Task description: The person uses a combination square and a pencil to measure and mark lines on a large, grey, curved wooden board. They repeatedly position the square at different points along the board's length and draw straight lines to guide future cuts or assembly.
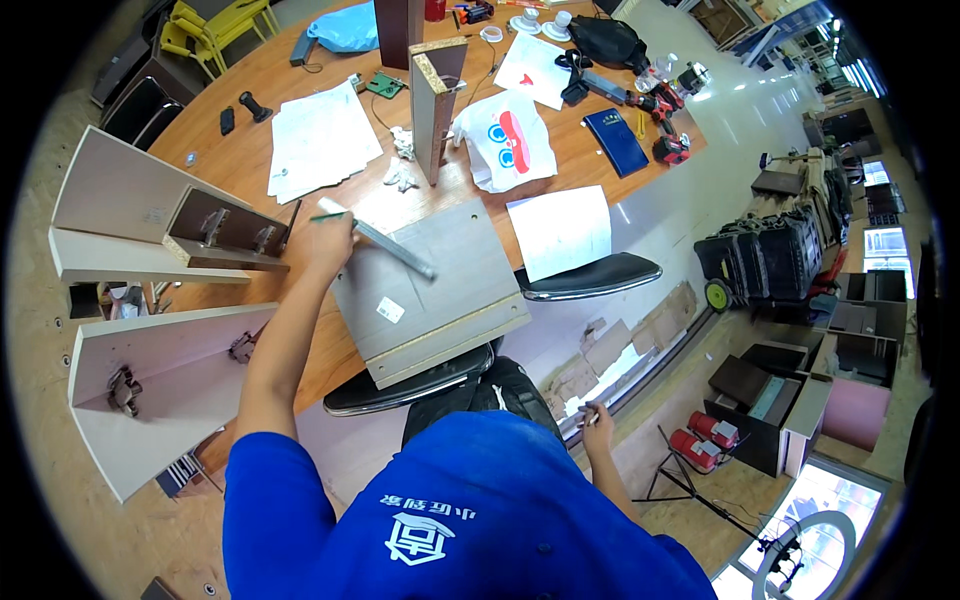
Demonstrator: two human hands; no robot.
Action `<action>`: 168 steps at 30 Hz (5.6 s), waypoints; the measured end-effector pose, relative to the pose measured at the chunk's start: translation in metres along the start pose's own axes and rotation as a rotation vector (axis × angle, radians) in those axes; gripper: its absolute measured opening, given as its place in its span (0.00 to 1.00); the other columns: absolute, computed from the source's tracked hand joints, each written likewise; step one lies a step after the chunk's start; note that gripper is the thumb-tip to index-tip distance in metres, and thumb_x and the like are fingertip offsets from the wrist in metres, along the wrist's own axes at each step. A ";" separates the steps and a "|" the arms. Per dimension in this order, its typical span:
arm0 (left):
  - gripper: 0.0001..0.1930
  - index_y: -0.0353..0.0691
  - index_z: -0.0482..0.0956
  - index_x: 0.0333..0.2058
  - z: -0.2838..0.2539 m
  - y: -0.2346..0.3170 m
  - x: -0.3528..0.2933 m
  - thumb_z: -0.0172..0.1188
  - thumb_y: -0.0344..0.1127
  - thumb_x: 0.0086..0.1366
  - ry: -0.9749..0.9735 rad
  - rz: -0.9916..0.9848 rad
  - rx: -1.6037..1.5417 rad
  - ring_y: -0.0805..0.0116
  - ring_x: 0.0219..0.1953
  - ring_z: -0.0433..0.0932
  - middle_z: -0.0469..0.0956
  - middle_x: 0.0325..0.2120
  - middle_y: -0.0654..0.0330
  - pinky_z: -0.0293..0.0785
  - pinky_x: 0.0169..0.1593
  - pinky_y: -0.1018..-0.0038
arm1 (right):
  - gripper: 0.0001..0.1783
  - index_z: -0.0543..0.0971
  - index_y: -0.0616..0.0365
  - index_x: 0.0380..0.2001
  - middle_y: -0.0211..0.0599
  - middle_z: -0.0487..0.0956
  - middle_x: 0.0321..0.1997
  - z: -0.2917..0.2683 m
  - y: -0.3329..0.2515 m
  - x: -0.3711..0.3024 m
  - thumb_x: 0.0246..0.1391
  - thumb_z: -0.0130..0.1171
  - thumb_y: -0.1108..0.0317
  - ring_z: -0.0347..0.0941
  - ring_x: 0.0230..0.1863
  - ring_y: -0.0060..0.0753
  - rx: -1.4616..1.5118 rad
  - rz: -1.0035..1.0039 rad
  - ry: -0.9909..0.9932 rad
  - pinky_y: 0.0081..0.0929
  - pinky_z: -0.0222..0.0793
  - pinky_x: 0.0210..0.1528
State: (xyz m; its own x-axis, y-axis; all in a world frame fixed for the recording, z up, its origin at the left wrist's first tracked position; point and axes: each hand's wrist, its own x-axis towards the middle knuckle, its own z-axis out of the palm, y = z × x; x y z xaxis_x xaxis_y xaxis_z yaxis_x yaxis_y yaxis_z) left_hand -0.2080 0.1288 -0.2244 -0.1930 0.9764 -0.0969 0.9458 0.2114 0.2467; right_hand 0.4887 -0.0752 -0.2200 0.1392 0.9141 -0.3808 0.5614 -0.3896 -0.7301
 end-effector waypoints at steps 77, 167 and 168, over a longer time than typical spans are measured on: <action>0.16 0.43 0.72 0.30 0.022 0.098 -0.276 0.61 0.47 0.73 0.025 -0.881 -1.270 0.78 0.17 0.68 0.68 0.18 0.69 0.64 0.20 0.77 | 0.16 0.81 0.61 0.47 0.45 0.86 0.35 0.187 -0.209 0.044 0.56 0.66 0.69 0.85 0.34 0.41 0.054 -0.543 -0.551 0.34 0.79 0.39; 0.14 0.37 0.75 0.41 0.128 0.188 -0.221 0.47 0.42 0.79 0.331 -0.796 -1.112 0.74 0.32 0.74 0.78 0.32 0.62 0.73 0.40 0.74 | 0.17 0.77 0.67 0.50 0.53 0.85 0.33 0.271 -0.194 0.040 0.58 0.64 0.72 0.84 0.30 0.47 0.355 -0.308 -0.754 0.34 0.79 0.36; 0.15 0.37 0.76 0.44 0.126 0.197 -0.219 0.46 0.42 0.80 0.378 -0.860 -1.175 0.72 0.37 0.76 0.81 0.38 0.60 0.74 0.44 0.72 | 0.15 0.78 0.67 0.48 0.54 0.83 0.29 0.265 -0.196 0.042 0.60 0.62 0.71 0.83 0.30 0.52 0.335 -0.295 -0.825 0.36 0.77 0.34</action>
State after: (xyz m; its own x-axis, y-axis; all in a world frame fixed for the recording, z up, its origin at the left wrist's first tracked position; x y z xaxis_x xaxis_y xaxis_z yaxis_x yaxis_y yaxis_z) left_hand 0.0534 -0.0495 -0.2763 -0.7921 0.4546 -0.4074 -0.1948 0.4443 0.8744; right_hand 0.1687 0.0103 -0.2432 -0.6658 0.6627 -0.3428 0.2002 -0.2838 -0.9377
